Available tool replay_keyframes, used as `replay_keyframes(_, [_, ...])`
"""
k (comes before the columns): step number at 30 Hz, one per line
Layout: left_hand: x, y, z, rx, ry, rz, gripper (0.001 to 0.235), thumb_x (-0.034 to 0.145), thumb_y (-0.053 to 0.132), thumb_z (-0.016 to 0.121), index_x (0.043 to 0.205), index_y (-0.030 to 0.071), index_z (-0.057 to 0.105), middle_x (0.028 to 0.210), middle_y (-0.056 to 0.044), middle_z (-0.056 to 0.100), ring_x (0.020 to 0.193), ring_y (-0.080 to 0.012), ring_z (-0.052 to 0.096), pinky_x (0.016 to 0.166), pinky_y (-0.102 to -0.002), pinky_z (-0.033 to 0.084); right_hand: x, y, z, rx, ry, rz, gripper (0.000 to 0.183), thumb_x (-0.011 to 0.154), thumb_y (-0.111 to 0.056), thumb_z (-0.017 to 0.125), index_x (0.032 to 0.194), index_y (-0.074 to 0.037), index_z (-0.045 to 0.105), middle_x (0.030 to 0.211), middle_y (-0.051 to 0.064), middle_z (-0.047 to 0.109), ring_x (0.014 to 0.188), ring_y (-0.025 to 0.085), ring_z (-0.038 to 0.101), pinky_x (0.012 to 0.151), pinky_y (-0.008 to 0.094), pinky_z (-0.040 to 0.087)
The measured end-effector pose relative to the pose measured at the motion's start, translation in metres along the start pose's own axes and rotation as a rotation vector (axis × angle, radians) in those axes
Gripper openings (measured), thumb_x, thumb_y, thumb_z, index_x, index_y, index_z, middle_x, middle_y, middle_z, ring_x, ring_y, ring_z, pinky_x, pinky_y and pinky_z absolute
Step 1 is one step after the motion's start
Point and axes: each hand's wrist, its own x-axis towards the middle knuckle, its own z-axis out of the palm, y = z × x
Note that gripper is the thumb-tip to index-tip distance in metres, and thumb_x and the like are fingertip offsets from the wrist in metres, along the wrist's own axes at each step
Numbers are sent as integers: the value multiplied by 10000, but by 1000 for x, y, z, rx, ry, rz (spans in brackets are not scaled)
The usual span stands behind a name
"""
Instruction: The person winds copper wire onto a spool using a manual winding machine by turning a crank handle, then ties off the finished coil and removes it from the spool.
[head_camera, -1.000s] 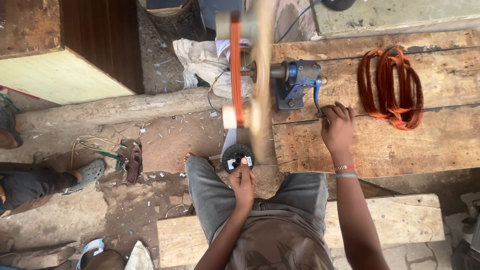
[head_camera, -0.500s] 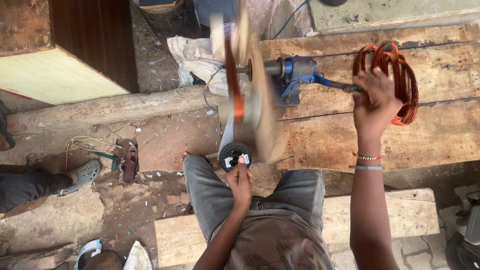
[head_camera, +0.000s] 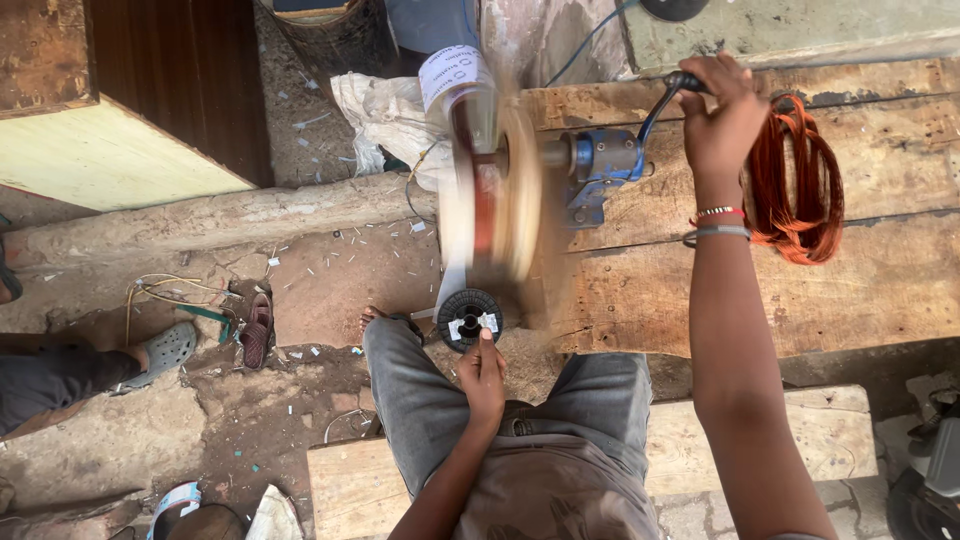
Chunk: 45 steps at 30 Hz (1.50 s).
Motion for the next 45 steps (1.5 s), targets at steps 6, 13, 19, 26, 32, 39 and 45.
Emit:
replay_keyframes(6, [3, -3, -1, 9, -4, -5, 591, 1069, 380, 531, 567, 72, 494, 479, 32, 419, 431, -42, 359, 426, -280, 269, -25, 18, 48, -105, -87, 23, 419, 684, -34, 899, 1040, -246, 836, 1111, 92, 777, 834, 299, 769, 806, 435, 581])
replay_keyframes(13, [2, -3, -4, 18, -3, -34, 604, 1076, 390, 523, 566, 69, 492, 473, 35, 405, 424, -46, 346, 427, -280, 250, -96, 17, 63, -36, -347, 253, 408, 746, 36, 751, 1096, -170, 794, 1082, 70, 777, 842, 265, 750, 677, 392, 605])
replay_keyframes(19, [6, -3, -2, -4, 31, -57, 594, 1066, 393, 521, 568, 71, 491, 462, 30, 407, 409, -50, 354, 414, -274, 244, -141, -22, 7, -32, -382, 145, 115, 849, -64, 795, 958, -94, 775, 1039, 97, 766, 996, 291, 713, 915, 443, 546])
replay_keyframes(26, [7, -3, -3, 11, 21, 14, 598, 1073, 412, 527, 574, 83, 498, 475, 38, 421, 426, -43, 371, 424, -263, 268, -165, -59, -71, -28, -277, 105, 236, 847, 42, 717, 1044, -75, 774, 1137, 80, 777, 1138, 261, 705, 1165, 500, 450])
replay_keyframes(32, [7, -4, -3, 7, 16, -30, 607, 1058, 436, 531, 567, 81, 504, 455, 34, 417, 394, -50, 365, 399, -268, 259, -143, -70, -119, 58, -155, 129, 301, 853, 86, 741, 1078, -108, 795, 1172, 70, 778, 1210, 270, 694, 1158, 478, 477])
replay_keyframes(39, [4, -9, -4, 6, 12, -52, 597, 1052, 436, 530, 568, 87, 499, 452, 27, 429, 388, -55, 377, 392, -260, 263, -88, -48, -123, 362, -1, 112, 304, 942, 155, 699, 1121, -78, 779, 1206, 109, 788, 1233, 275, 748, 1214, 455, 466])
replay_keyframes(45, [7, -14, -5, -43, -4, -16, 594, 1067, 403, 537, 572, 77, 493, 469, 22, 434, 404, -55, 374, 406, -262, 267, -33, -25, -87, 508, -10, 179, 272, 960, 142, 725, 1134, -59, 782, 1138, 107, 809, 1165, 261, 785, 1213, 436, 480])
